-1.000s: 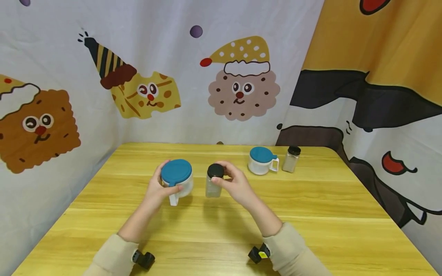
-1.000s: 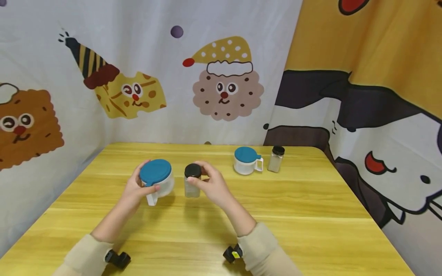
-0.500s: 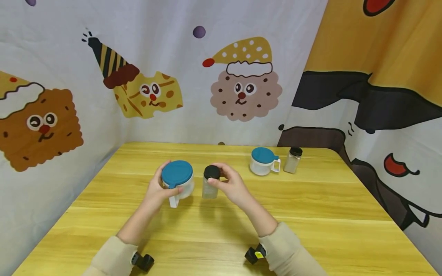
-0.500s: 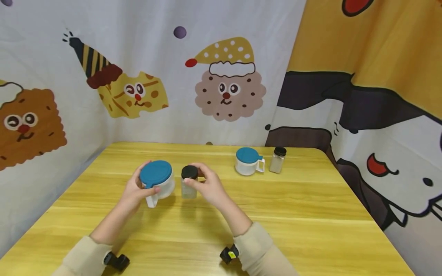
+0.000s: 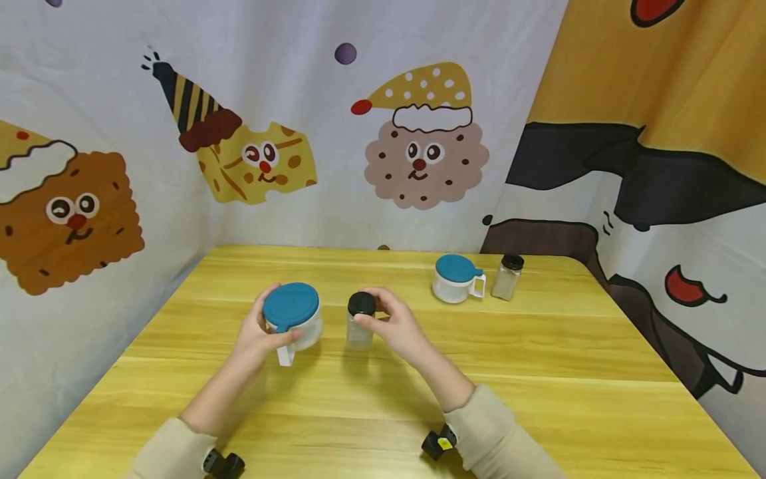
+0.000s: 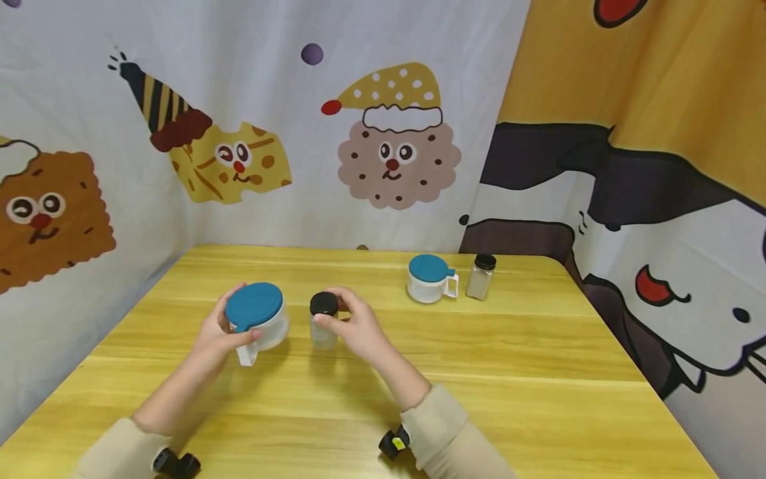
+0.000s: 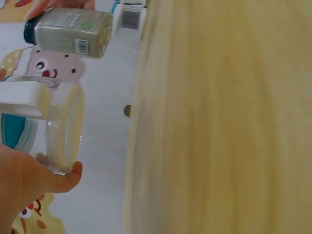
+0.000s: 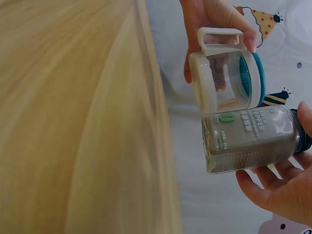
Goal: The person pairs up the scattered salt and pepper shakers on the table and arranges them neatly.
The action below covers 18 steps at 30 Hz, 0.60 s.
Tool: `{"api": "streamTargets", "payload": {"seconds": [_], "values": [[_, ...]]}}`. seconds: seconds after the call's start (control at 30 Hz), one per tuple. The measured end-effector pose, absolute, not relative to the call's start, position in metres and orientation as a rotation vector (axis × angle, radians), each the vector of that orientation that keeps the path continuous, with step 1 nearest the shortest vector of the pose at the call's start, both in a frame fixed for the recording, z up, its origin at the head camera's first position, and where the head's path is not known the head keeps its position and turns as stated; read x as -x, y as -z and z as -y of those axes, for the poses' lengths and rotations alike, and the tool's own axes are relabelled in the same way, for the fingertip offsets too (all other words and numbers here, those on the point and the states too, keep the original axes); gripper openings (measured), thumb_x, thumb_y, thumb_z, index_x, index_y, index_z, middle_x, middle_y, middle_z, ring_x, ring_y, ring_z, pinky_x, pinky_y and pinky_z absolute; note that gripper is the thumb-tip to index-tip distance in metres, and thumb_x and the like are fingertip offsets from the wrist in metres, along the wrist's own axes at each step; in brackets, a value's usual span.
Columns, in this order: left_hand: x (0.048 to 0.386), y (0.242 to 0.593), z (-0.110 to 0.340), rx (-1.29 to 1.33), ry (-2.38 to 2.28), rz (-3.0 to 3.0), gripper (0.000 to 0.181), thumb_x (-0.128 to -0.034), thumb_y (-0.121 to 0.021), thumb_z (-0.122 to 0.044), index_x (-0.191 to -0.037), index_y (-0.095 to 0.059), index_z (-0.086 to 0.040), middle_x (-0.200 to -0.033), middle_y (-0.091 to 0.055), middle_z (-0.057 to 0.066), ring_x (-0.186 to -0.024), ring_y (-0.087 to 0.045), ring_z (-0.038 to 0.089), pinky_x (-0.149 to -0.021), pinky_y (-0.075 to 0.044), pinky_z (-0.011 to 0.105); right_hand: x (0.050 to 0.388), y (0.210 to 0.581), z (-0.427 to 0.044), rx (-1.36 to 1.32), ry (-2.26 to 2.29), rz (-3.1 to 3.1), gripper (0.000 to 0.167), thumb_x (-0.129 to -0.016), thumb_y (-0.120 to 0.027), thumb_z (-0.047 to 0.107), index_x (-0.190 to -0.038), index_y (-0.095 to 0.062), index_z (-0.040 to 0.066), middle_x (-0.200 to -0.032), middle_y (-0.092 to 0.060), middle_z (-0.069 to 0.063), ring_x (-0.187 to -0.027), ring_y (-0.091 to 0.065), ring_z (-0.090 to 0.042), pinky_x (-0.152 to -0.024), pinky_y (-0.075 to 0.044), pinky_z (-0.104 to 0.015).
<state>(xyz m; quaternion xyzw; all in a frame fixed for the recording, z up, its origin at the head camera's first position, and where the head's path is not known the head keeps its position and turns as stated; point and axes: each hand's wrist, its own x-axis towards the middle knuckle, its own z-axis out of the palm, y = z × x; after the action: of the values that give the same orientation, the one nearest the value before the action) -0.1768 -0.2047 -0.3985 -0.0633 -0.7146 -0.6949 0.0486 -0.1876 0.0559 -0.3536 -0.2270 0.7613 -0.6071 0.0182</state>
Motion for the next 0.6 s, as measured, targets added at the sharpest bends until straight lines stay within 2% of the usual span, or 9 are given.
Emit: {"api": "streamTargets", "payload": {"seconds": [0.23,0.6], "values": [[0.174,0.3998,0.2095,0.222,2.087,2.215,0.095,-0.0734,-0.074,0.008,-0.151,-0.021,-0.009,-0.146,-0.033,0.019,-0.131,-0.03,0.033,-0.106,-0.017,0.061,0.189,0.3587,-0.0542,0.708,1.869,-2.367,0.042,-0.088,-0.068,0.005,-0.127,-0.055,-0.001,-0.113,-0.062,-0.015,-0.098,-0.057,-0.027,-0.078,-0.051,-0.033],[0.1757,0.4077,0.2148,0.258,2.089,2.232,0.094,-0.0732,-0.072,0.009,-0.15,-0.019,-0.003,-0.145,-0.033,0.023,-0.129,-0.031,0.033,-0.104,-0.019,0.062,0.1919,0.3621,-0.0537,0.701,1.879,-2.349,0.041,-0.088,-0.068,0.004,-0.127,-0.055,-0.002,-0.114,-0.061,-0.016,-0.101,-0.057,-0.029,-0.079,-0.051,-0.033]]}}
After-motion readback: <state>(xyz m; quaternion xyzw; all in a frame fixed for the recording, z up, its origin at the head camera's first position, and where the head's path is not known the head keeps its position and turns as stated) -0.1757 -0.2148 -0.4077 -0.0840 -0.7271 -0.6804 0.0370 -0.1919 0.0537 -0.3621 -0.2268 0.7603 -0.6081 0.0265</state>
